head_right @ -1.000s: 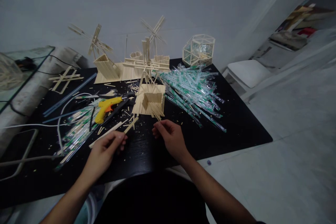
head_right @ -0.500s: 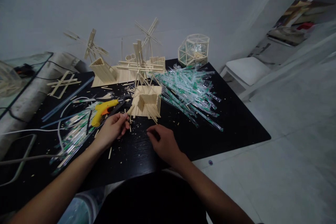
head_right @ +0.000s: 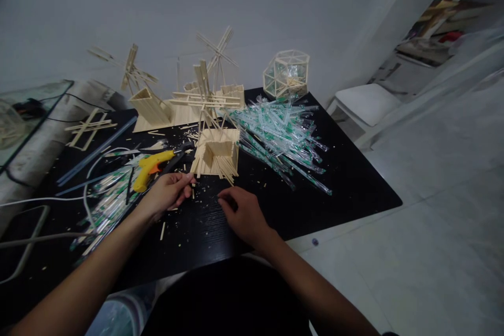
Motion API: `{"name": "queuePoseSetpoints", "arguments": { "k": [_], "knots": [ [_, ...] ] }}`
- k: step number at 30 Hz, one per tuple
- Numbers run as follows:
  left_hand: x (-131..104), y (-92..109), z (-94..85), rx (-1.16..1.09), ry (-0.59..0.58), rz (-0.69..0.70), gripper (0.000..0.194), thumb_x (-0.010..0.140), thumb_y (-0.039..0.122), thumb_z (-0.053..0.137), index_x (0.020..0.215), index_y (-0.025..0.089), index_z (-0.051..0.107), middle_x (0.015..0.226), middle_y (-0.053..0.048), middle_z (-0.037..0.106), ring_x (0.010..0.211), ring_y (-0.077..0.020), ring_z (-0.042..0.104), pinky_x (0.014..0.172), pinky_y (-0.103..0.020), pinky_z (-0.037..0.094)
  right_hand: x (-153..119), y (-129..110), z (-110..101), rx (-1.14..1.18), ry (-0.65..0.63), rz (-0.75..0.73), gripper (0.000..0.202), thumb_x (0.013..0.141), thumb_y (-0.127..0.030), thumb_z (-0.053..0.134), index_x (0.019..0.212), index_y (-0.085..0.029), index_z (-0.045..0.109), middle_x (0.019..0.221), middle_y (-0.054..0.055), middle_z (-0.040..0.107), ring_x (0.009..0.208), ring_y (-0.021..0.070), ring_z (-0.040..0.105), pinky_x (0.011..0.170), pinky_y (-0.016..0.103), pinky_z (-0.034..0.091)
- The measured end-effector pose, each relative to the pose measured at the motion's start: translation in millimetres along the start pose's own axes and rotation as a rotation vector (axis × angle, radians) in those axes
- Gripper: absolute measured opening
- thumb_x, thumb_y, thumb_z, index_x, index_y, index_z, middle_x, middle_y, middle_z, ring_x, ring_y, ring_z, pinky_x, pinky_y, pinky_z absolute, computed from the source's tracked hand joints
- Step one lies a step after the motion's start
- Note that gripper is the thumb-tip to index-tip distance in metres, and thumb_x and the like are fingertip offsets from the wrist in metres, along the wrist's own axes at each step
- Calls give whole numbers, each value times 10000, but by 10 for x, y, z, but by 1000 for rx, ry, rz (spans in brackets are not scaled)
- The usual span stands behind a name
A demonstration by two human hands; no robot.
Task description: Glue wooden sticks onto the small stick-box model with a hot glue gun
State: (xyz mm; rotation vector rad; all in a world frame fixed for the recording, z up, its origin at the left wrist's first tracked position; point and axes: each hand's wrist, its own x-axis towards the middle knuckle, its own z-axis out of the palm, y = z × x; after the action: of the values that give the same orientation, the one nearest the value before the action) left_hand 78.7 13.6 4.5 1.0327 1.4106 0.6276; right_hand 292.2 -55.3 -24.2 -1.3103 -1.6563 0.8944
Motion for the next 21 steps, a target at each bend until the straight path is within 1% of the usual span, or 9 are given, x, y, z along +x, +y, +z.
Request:
{"name": "queuePoseSetpoints", "arguments": {
  "k": [6,10,13,15,17,19,21],
  "knots": [
    [-10,55,-17,20,-23,-61,307,859,435,649,838,129,638,461,43,538,270,-50,307,281,-151,144,1,13,5,-3,1,11,64,909,-209,651,924,-211,713,807,20,714,723,171,658,700,296,508],
    [-35,54,-28,62,-36,-78,298,875,427,617,829,133,641,465,40,535,270,-51,308,286,-154,144,3,27,9,-9,3,-1,64,905,-195,654,923,-211,712,809,16,712,716,168,653,701,294,514],
    [-94,30,-85,121,-47,-45,320,876,452,605,789,145,632,476,33,540,291,-56,340,294,-155,177,-5,35,14,-38,40,-49,87,912,-170,635,933,-212,708,844,31,711,749,179,659,727,312,529],
    [-146,0,-154,155,-18,3,341,861,483,615,764,157,619,492,33,542,315,-63,371,297,-156,203,-13,43,21,-85,93,-97,125,924,-146,606,946,-214,708,906,58,713,838,204,669,790,343,538],
    [-194,-32,-225,160,21,63,334,838,497,636,783,168,621,533,37,555,348,-71,407,307,-160,247,-18,55,31,-129,145,-134,159,927,-124,588,958,-219,711,970,81,707,937,227,665,863,375,536],
    [-225,-57,-267,154,31,106,308,815,477,658,792,173,621,579,34,574,389,-76,444,334,-164,295,-17,67,42,-152,161,-147,168,922,-116,589,961,-222,713,989,88,698,969,235,657,890,389,535],
    [-228,-69,-266,154,17,114,284,803,454,664,782,175,616,599,30,582,412,-82,464,355,-172,318,-9,76,50,-159,151,-147,159,920,-121,595,954,-222,713,990,89,692,965,236,655,887,391,540]
  ]
}}
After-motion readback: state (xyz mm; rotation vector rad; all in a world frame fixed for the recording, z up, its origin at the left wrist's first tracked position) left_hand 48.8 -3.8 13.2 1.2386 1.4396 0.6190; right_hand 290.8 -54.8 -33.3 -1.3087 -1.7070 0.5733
